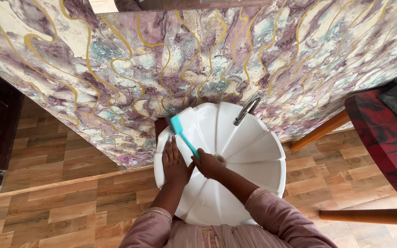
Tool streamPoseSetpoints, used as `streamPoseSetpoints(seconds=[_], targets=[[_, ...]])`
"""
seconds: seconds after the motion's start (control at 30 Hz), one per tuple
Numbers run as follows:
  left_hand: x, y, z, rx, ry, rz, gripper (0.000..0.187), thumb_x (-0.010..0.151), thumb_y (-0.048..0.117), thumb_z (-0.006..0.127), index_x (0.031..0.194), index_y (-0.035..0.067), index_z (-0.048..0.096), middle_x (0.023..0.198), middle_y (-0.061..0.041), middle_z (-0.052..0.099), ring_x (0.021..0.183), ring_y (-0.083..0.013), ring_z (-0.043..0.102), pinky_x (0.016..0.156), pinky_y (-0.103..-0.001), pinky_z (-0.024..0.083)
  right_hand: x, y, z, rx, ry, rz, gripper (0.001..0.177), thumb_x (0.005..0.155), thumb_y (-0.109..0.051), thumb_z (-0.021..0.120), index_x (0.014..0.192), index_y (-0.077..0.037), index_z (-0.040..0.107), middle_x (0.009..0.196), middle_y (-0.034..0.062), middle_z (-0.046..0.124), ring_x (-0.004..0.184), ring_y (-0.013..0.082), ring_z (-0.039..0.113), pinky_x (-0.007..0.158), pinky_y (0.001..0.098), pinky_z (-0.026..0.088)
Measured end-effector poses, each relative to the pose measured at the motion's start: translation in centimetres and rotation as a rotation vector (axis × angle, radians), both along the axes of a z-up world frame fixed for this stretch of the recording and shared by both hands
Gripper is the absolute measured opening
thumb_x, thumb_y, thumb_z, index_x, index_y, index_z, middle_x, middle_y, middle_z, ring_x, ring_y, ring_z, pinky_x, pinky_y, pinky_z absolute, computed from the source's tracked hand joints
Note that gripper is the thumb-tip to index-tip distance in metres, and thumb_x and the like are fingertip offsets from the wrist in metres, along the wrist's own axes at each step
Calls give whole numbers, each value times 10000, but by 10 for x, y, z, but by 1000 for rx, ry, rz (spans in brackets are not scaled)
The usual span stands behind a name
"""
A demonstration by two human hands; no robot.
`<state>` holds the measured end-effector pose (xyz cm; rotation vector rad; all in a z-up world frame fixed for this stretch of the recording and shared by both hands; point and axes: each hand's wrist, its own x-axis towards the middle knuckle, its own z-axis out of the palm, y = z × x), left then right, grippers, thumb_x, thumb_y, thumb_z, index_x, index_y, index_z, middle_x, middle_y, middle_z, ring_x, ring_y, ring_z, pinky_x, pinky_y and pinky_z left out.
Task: The person cleans a white petal-shaped sink using a blue brush by scrubbing the basin walls and around the drain.
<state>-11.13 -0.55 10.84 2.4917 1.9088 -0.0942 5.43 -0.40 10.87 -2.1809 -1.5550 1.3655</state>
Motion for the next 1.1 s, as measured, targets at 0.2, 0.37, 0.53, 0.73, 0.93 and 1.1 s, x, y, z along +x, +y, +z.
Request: streamPoseSetpoints(seconds=[0.2, 0.37, 0.53, 0.73, 0.93, 1.1], targets=[[-2, -2, 4, 20, -78, 20, 1168, 929, 818, 301, 1497, -202, 265, 1701, -219, -19, 1549, -373, 76, 1233, -460, 110, 86, 33, -51, 453, -156, -207, 416, 1078, -417, 476, 1084, -2, 502, 849, 272, 711, 775, 473, 706, 702, 564, 560], [1, 1, 1, -7, -67, 16, 1143, 938, 810, 295, 1487, -193, 273, 1707, -208, -28, 1564, -373, 54, 1237, -463, 109, 70, 24, -51, 371, -227, 12, 394, 1054, -391, 475, 1123, -3, 471, 816, 284, 698, 766, 486, 704, 705, 578, 552], [-2, -1, 0, 48, -53, -5, 1149, 935, 814, 277, 1495, -190, 273, 1697, -221, -9, 1557, -378, 46, 1230, -470, 120, 78, 37, 25, 372, -424, 109, 368, 1073, -391, 456, 1122, -28, 492, 834, 241, 726, 760, 438, 722, 705, 564, 580], [0, 1, -5, 46, -65, -2, 1137, 928, 815, 296, 1510, -162, 271, 1696, -200, 7, 1546, -383, 73, 1222, -476, 159, 47, 47, 68, 31, -296, 105, 400, 1056, -360, 454, 1221, 4, 473, 966, 220, 730, 792, 366, 787, 706, 490, 665], [-2, -1, -14, 112, -177, -26, 1161, 899, 813, 365, 1495, -177, 256, 1678, -212, 50, 1526, -398, 137, 1188, -509, 207, 44, 94, 68, 158, -559, 235, 351, 1005, -251, 553, 1231, 14, 603, 1105, 209, 730, 1040, 358, 734, 885, 453, 583], [-5, -3, -15, 136, -243, -27, 1126, 921, 789, 377, 1489, -177, 266, 1682, -223, 87, 1533, -405, 144, 1208, -510, 210, 40, 69, 73, 70, -648, 274, 330, 955, -170, 584, 1225, 19, 572, 1128, 218, 727, 1042, 350, 748, 869, 451, 607]])
